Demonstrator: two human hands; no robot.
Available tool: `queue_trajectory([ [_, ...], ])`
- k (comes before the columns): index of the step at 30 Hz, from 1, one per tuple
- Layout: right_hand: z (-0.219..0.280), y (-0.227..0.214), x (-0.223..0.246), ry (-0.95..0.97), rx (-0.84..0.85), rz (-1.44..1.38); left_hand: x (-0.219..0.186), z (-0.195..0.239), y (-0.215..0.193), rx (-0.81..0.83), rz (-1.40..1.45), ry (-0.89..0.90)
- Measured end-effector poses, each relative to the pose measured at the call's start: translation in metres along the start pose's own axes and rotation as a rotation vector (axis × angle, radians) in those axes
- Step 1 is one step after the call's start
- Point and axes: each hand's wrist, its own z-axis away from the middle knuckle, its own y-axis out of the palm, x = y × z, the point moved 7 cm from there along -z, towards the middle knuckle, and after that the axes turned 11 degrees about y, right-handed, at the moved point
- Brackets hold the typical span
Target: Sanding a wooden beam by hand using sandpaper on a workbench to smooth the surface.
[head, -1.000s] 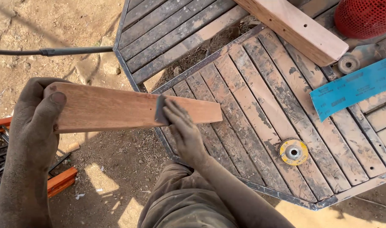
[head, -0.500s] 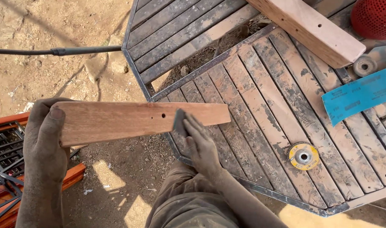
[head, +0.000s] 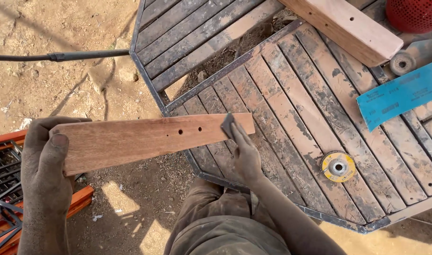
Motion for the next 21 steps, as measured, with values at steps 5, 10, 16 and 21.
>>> queue_trajectory([
  [5,-0.016,-0.014,0.017,0.218,0.035,0.029,-0.014,-0.007,0.006,0.060,-0.299,-0.233],
  [10,0.062,0.007,0.205,-0.385,0.058,-0.083,-0.035,-0.012,0.014,0.081,-0.403,-0.396],
  [16,0.038,-0.031,0.133,-0.626,0.004,-0.008,-0.050,-0.001,0.021,0.159,-0.318,0.232],
  [21,0.003,-0.046,0.045,0.256,0.070,-0.031,-0.046,0.008,0.023,0.372,-0.614,-0.230],
])
